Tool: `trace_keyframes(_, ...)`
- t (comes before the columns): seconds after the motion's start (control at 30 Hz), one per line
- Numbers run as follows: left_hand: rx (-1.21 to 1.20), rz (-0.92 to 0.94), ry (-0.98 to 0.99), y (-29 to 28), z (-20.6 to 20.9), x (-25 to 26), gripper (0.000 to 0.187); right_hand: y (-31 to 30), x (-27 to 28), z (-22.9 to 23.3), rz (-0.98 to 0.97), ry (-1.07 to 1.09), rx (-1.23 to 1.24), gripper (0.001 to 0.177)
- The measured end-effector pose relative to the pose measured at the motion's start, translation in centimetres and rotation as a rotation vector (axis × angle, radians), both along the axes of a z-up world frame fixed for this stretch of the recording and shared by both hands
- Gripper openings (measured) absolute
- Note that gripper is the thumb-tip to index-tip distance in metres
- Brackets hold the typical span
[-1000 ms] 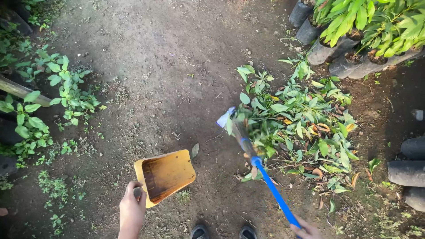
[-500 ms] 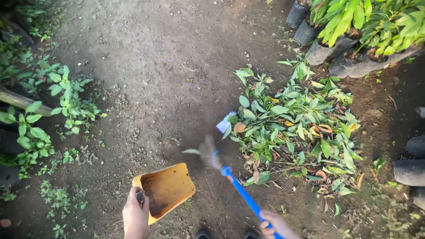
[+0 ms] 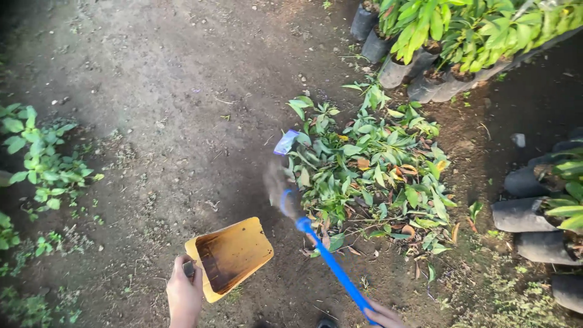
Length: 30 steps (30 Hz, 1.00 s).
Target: Sweep fallen leaves into a dustpan and empty them into a wheelbarrow in a plant nursery.
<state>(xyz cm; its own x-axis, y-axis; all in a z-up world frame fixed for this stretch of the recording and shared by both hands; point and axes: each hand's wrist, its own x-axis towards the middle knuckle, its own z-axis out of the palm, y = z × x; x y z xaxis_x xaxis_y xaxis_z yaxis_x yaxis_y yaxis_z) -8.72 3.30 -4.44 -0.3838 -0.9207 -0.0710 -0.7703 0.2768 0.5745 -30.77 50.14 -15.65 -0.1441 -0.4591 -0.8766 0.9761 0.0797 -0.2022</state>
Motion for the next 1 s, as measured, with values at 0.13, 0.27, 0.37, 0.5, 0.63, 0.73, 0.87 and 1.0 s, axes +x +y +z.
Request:
trace_keyframes(0.13, -0.065, -0.020, 0.050, -0.6, -3.3, -1.1, 0.026, -5.6, 0.5, -10.1, 0.068, -0.317, -0.639, 0.046)
trace_keyframes(0.27, -0.176, -0.078, 0.094, -1.0, -5.2, -2.3, 0.026, -10.0, -0.3, -10.2, 0.055, -0.123, -0.215, 0.044)
trace_keyframes(0.37, -0.139, -0.033, 0.049, -1.5, -6.8, -2.8, 0.023, -6.7, 0.5, -15.7, 0.056, 0.255, -0.120, 0.053)
trace_keyframes(0.5, -0.077, 0.039, 0.002, -1.9, -8.3, -4.3, 0.028, 3.3, -1.1, -21.0, 0.080, 1.044, -0.168, 0.067)
trace_keyframes(0.63, 0.000, 0.013, 0.087, -0.3, -6.4, -7.1, 0.031, 9.5, -5.4, -14.9, 0.096, 0.639, 0.211, 0.072)
trace_keyframes(0.73, 0.077, -0.006, 0.161, 2.2, -4.3, -10.7, 0.026, 5.6, -9.1, -3.1, 0.248, 0.691, 0.487, 0.073)
trace_keyframes(0.87, -0.009, -0.046, 0.142, 4.1, -5.4, -12.8, 0.028, 5.0, -12.9, -0.7, 0.446, 0.835, 0.678, 0.068)
trace_keyframes(1.0, 0.002, -0.028, 0.134, 3.7, -4.6, -12.9, 0.031, 6.2, -12.6, -4.1, 0.662, 0.835, 0.733, 0.058)
